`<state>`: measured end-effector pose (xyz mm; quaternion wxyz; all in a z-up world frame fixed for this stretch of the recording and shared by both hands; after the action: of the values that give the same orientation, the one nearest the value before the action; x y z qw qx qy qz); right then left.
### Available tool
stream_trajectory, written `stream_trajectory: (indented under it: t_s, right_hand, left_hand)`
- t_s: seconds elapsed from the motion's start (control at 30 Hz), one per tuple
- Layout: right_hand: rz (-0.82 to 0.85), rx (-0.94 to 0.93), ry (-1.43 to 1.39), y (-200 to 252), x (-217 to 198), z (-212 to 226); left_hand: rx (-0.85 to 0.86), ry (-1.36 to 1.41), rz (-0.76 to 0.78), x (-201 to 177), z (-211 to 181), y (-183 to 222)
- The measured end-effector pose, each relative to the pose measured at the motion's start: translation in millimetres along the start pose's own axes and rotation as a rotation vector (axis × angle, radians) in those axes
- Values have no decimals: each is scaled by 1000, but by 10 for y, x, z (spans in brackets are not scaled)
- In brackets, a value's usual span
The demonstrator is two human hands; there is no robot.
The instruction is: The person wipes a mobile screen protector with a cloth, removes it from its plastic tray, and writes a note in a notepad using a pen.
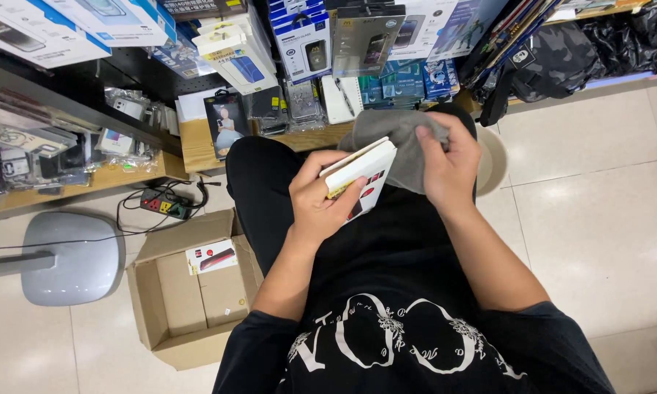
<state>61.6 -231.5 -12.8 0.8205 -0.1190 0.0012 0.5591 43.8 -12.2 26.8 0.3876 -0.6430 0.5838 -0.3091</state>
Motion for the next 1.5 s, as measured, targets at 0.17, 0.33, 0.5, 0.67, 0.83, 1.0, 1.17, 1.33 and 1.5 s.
stream_trajectory:
  t_s: [0.17, 0.33, 0.5, 0.67, 0.83, 1.0, 1.17, 1.33, 1.5]
  right_hand:
    - [10, 464, -242, -41, -164, -501]
    - [45, 778, -505, -20, -377, -830]
    - [-96, 884, -332, -34, -833, -1336]
    - [-157, 600, -46, -69, -1131, -1444]
    - [-127, 160, 323, 109, -746, -64]
    - [305, -656, 453, 381, -144, 950]
    - [181, -770, 467, 492, 3, 992]
    - [-25, -897, 370, 657, 77, 787]
    - [-318, -946, 296, 826, 44, 459]
  left_hand:
    - [-65, -12, 64, -149, 199, 48]
    - [-104, -6, 61, -174, 305, 49]
    - [-135, 93, 72, -131, 336, 134]
    - [-91, 190, 117, -84, 186, -2]
    - [-2, 172, 203, -25, 49, -65]
    - [144, 160, 244, 18, -120, -145]
    - [257, 81, 206, -37, -249, -212]
    - [286, 55, 134, -33, -262, -147]
    - [280, 86, 30, 32, -305, -115]
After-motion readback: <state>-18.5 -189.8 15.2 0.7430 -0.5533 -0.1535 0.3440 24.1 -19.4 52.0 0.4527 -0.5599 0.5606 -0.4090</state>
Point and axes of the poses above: each hand's wrist, its own y-axis away from the middle knuckle, its own x-axis out of the palm, z = x × y, the point moved 3 cm from there along -y, towards the middle knuckle, and after that the axes turned 15 degrees about x, right-handed, at the moved point
